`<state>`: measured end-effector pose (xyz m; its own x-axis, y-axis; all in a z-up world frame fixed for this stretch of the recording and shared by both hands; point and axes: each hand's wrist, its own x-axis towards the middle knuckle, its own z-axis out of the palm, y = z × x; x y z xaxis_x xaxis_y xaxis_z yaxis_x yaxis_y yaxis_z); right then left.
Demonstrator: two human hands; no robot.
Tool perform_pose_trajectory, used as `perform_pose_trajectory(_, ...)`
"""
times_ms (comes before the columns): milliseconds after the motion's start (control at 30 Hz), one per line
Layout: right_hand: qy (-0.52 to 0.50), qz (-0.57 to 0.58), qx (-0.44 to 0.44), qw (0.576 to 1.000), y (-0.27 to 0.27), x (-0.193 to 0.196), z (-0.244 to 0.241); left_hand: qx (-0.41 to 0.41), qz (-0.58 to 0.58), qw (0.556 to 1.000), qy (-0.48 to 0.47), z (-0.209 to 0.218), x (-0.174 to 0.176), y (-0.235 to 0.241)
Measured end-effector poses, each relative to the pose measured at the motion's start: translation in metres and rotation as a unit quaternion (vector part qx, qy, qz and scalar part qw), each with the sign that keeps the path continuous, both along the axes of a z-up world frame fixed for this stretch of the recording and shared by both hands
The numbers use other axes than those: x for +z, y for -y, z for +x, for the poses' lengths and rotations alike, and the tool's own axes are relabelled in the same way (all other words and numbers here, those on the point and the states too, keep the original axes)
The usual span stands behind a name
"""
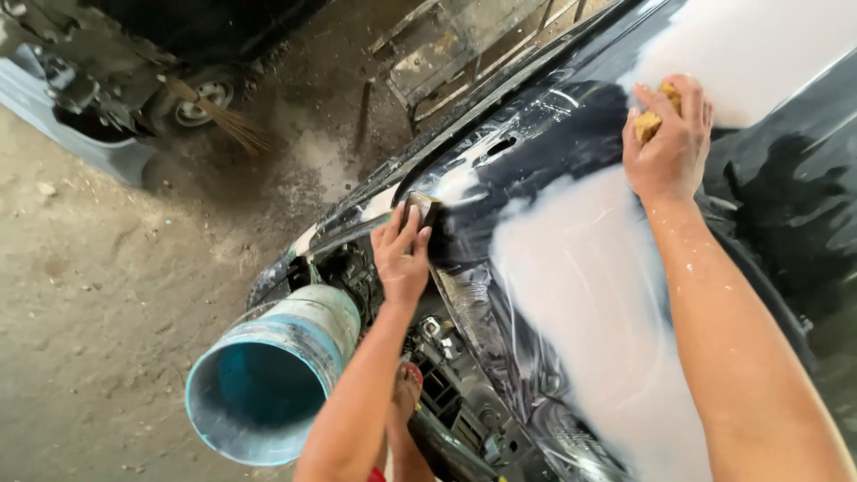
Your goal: Wet sanding a car panel to smooth out body filler using a sponge and sanding block.
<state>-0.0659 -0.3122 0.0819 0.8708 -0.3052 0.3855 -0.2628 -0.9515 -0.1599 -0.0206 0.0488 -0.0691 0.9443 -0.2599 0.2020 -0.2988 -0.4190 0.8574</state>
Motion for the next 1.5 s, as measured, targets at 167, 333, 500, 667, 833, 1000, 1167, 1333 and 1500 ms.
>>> perform_pose_trajectory(167,0.016,-0.017,0.029,0.999,0.0,0.001,-0.001,-0.08,-0.025,0.993,0.077,0.024,0.033,0.06)
perform_pose_trajectory(333,0.02,-0.017,0.022,0.999,0.007,0.002,0.008,-0.092,-0.002,0.996,0.02,0.006,0.005,0.022)
perform_pose_trajectory(500,0.025,-0.029,0.045,0.998,0.004,0.001,0.001,-0.123,-0.057,0.99,0.035,0.06,0.01,0.066)
perform_pose_trajectory(667,0.021,-0.03,0.028,0.999,0.01,-0.002,0.002,-0.124,0.019,0.991,0.035,0.011,0.018,0.021)
perform_pose_trajectory(833,0.02,-0.029,0.048,0.998,0.002,-0.004,-0.004,-0.122,-0.013,0.992,0.043,0.047,0.01,0.048)
perform_pose_trajectory(1000,0.0,0.0,-0.002,1.0,0.003,-0.004,-0.002,-0.089,-0.045,0.994,0.045,-0.011,0.009,0.002)
perform_pose_trajectory(1167,0.02,-0.026,0.044,0.998,-0.001,0.0,-0.003,-0.155,0.012,0.985,0.069,0.061,0.012,0.047)
perform_pose_trajectory(1333,0.035,-0.023,0.033,0.999,0.009,-0.002,0.007,-0.113,-0.024,0.992,0.044,0.024,0.011,0.024)
perform_pose_trajectory(1500,0.027,-0.031,0.048,0.998,0.001,0.004,0.001,-0.153,-0.009,0.986,0.07,0.07,0.023,0.064)
